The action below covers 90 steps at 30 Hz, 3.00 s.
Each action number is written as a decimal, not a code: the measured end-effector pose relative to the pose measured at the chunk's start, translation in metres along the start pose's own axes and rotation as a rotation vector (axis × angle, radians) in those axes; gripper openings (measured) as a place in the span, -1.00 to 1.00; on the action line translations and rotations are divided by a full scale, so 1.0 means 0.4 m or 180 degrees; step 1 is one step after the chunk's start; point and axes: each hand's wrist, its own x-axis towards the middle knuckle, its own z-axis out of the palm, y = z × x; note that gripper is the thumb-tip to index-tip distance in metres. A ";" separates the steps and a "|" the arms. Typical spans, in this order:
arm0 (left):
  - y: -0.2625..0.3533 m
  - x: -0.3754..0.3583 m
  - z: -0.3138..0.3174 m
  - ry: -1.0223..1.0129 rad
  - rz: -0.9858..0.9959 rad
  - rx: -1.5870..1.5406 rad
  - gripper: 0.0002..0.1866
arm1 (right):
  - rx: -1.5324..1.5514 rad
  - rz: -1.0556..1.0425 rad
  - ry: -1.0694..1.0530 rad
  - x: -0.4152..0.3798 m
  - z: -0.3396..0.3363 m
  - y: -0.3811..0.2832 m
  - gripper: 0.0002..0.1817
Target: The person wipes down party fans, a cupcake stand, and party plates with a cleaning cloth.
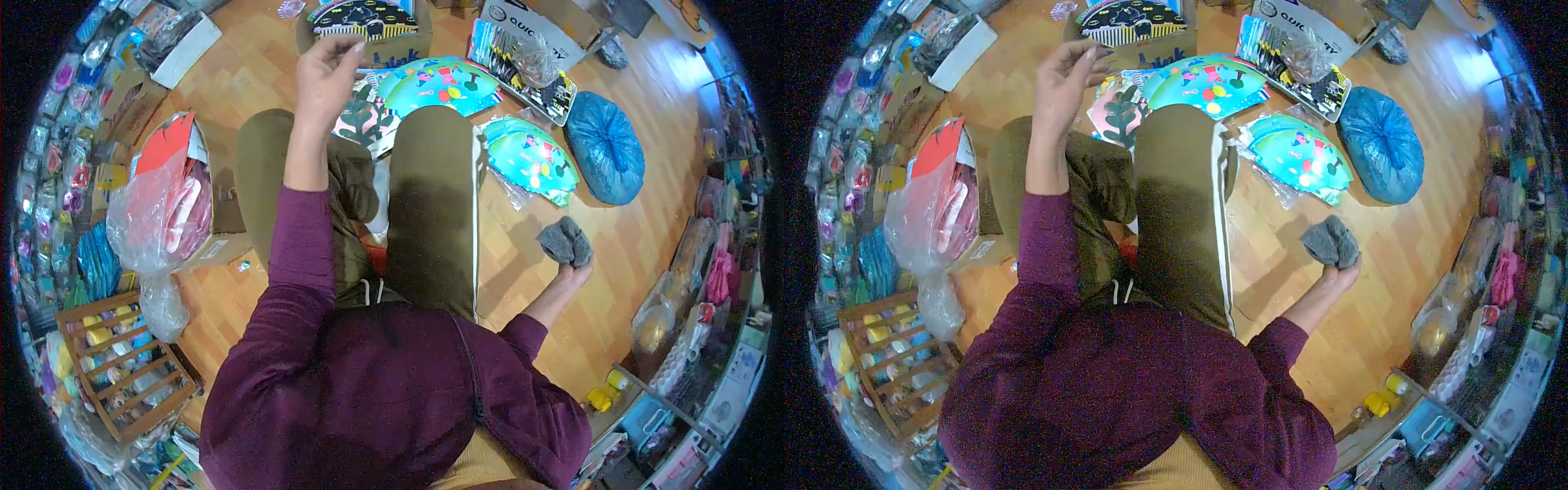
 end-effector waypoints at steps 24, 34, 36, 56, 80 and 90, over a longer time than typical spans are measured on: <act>-0.047 0.005 -0.133 0.0834 0.0155 -0.1122 -0.79 | -0.0936 -0.0199 -0.0291 -0.096 0.208 0.045 -0.58; -0.144 0.022 -0.072 0.0504 -0.0718 -0.1086 -0.78 | -0.0885 -0.0243 -0.0273 -0.070 0.185 0.014 -0.61; -0.161 0.022 -0.066 0.0571 -0.0885 -0.1126 -0.79 | -0.0921 -0.0264 -0.0145 -0.068 0.199 0.011 -0.62; -0.377 0.058 0.124 0.0010 -0.1532 -0.0834 -0.76 | -0.0466 -0.0301 -0.0056 0.072 0.232 0.113 -0.76; -0.818 -0.044 0.622 -0.2817 -0.1626 -0.0023 -0.50 | -0.3102 -0.2672 0.0294 0.356 0.389 0.248 -0.78; -0.899 -0.115 0.662 -0.2763 -0.1531 0.0387 -0.43 | -0.6732 -0.2156 -0.0949 0.343 0.261 0.563 -0.34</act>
